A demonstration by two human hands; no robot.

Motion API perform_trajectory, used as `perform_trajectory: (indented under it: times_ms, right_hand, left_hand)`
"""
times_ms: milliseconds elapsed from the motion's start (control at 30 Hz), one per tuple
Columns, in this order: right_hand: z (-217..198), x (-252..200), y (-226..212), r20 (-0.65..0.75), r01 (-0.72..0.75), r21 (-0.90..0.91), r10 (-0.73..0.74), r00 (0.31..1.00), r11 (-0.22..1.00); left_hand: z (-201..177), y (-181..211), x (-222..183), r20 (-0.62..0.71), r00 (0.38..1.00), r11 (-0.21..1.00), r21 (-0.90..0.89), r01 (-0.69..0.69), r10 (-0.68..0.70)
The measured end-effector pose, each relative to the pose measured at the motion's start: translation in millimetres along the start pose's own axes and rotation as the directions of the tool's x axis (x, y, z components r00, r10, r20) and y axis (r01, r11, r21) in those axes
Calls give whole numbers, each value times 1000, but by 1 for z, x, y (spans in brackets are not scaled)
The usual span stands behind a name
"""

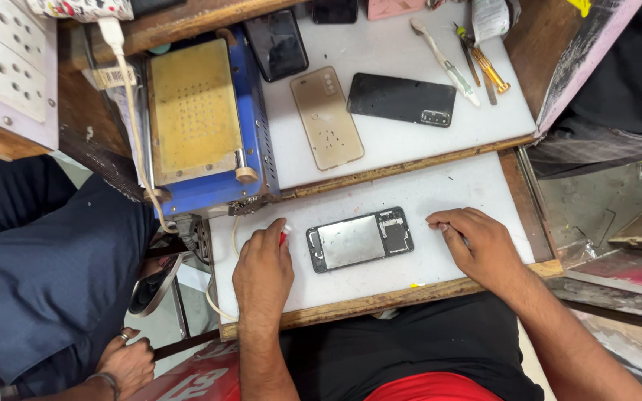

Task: The person uses a red-handled screwdriver to remove screws from the back of a disassembled smartphone. They then use their fingers to lift and detach a small internal component from the phone's frame.

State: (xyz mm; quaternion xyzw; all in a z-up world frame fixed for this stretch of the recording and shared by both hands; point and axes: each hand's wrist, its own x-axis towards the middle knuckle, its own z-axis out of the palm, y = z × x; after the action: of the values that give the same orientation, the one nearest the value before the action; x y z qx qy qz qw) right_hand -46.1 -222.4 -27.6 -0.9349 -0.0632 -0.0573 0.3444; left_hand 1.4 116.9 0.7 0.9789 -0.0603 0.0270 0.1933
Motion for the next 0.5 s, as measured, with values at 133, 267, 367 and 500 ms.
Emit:
perform_trajectory:
  times_ms: [133, 267, 367, 500]
  right_hand:
    - [-1, -2, -12, 19, 9, -30, -9, 1000, 1000]
    - [-1, -4, -27, 53, 133, -133, -127, 990, 982]
    - [3, -3, -37, 46, 141, -188, -134, 990, 972]
    - [9, -2, -39, 82, 40, -216, -22, 996, 976]
  left_hand:
    - [4, 1, 0, -49, 998, 999, -22, -29, 28]
    - [7, 10, 6, 1, 997, 975, -209, -76, 78]
    - [12, 23, 9, 105, 990, 973, -221, -74, 99]
    - [14, 35, 4, 201, 977, 983, -181, -41, 78]
